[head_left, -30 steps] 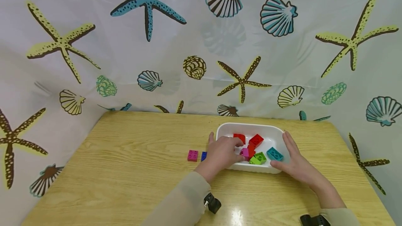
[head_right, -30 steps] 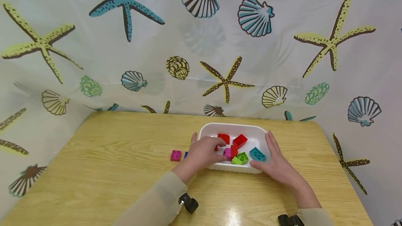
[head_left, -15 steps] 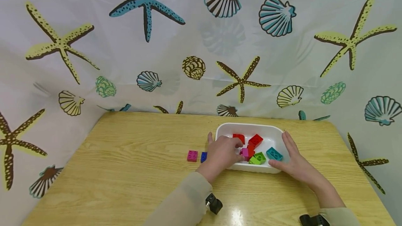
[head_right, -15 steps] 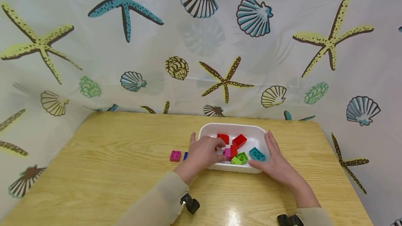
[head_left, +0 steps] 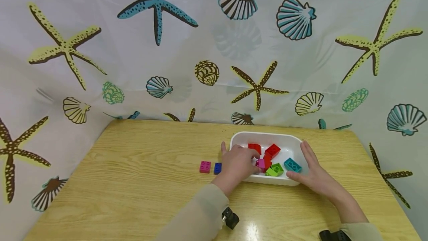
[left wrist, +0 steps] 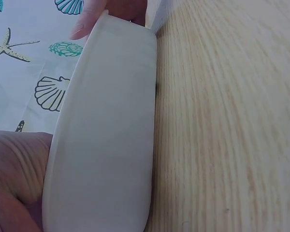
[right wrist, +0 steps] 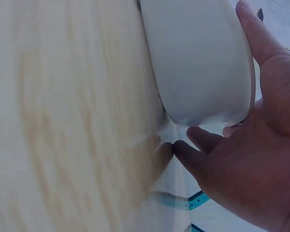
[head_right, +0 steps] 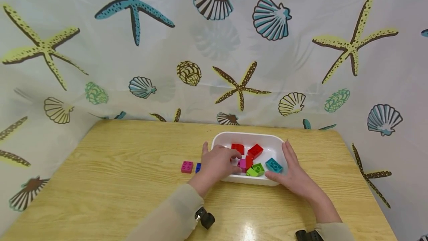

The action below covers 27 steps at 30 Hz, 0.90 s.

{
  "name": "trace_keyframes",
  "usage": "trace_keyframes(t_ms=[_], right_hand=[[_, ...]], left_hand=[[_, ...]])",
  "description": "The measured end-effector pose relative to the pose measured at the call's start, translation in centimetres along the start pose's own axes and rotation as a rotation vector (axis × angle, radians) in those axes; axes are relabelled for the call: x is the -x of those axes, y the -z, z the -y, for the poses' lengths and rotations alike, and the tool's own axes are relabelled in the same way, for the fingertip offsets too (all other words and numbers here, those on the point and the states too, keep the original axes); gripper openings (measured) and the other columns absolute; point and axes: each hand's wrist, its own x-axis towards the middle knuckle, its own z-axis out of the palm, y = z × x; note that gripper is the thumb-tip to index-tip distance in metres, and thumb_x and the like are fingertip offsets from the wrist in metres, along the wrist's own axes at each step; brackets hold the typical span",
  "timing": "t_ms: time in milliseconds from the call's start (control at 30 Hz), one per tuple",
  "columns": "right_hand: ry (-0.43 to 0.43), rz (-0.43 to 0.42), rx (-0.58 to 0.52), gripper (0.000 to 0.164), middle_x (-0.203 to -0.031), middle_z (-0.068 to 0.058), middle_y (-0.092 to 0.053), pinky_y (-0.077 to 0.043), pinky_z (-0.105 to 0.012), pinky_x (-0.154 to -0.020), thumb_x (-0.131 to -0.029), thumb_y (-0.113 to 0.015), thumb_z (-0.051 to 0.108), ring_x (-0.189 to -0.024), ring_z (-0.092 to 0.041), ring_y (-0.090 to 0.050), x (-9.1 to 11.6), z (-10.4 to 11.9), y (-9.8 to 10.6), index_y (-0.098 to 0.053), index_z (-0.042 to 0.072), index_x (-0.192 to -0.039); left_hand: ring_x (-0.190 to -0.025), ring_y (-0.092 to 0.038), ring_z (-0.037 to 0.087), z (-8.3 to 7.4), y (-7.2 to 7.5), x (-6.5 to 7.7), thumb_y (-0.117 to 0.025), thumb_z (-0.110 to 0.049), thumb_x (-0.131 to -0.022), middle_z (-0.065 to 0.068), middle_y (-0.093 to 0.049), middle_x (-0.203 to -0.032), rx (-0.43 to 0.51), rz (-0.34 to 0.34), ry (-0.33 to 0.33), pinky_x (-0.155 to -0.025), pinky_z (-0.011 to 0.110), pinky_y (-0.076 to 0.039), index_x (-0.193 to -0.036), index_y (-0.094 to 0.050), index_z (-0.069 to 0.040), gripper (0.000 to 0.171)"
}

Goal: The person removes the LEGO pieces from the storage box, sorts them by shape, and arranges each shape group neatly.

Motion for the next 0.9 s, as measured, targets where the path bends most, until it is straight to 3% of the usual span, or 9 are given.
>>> trace_keyframes(t_ms=[300, 467, 733, 900], right_hand=[[-0.002, 0.003, 0.001, 0.114, -0.168, -0.007, 0.016, -0.016, -0.077, -0.108, -0.089, -0.075, 0.045, -0.150, -0.047, 0.003, 0.0, 0.2, 0.0, 0.009, 0.022, -0.162], [-0.008, 0.008, -0.001, 0.114, -0.168, -0.007, 0.017, -0.015, -0.078, -0.107, -0.089, -0.074, 0.045, -0.150, -0.047, 0.003, -0.1, 0.2, 0.0, 0.010, 0.021, -0.162], [-0.017, 0.008, 0.004, 0.112, -0.167, -0.006, 0.018, -0.014, -0.077, -0.108, -0.090, -0.073, 0.047, -0.150, -0.046, 0.004, 0.0, 0.1, -0.1, 0.011, 0.022, -0.162], [-0.016, 0.009, -0.009, 0.112, -0.167, -0.007, 0.017, -0.013, -0.078, -0.107, -0.090, -0.073, 0.044, -0.150, -0.047, 0.005, 0.0, 0.3, 0.0, 0.010, 0.022, -0.162]], left_hand=[[-0.121, -0.054, 0.025, -0.1, 0.1, 0.1, -0.084, -0.045, -0.080, -0.017, -0.071, -0.101, 0.004, -0.015, 0.017, -0.114, 0.072, 0.001, -0.109, -0.075, -0.036, 0.031], [-0.116, -0.057, 0.021, 0.2, 0.0, 0.1, -0.083, -0.045, -0.081, -0.017, -0.071, -0.102, 0.017, -0.025, -0.006, -0.113, 0.072, 0.001, -0.109, -0.074, -0.035, 0.031], [-0.110, -0.061, 0.013, 0.9, 0.5, 0.4, -0.082, -0.039, -0.084, -0.014, -0.072, -0.104, 0.166, -0.025, -0.063, -0.114, 0.070, 0.003, -0.105, -0.070, -0.027, 0.028], [-0.106, -0.063, 0.009, 1.2, 0.8, 0.4, -0.080, -0.037, -0.087, -0.015, -0.071, -0.103, 0.238, -0.027, -0.087, -0.115, 0.069, 0.003, -0.107, -0.067, -0.028, 0.025]])
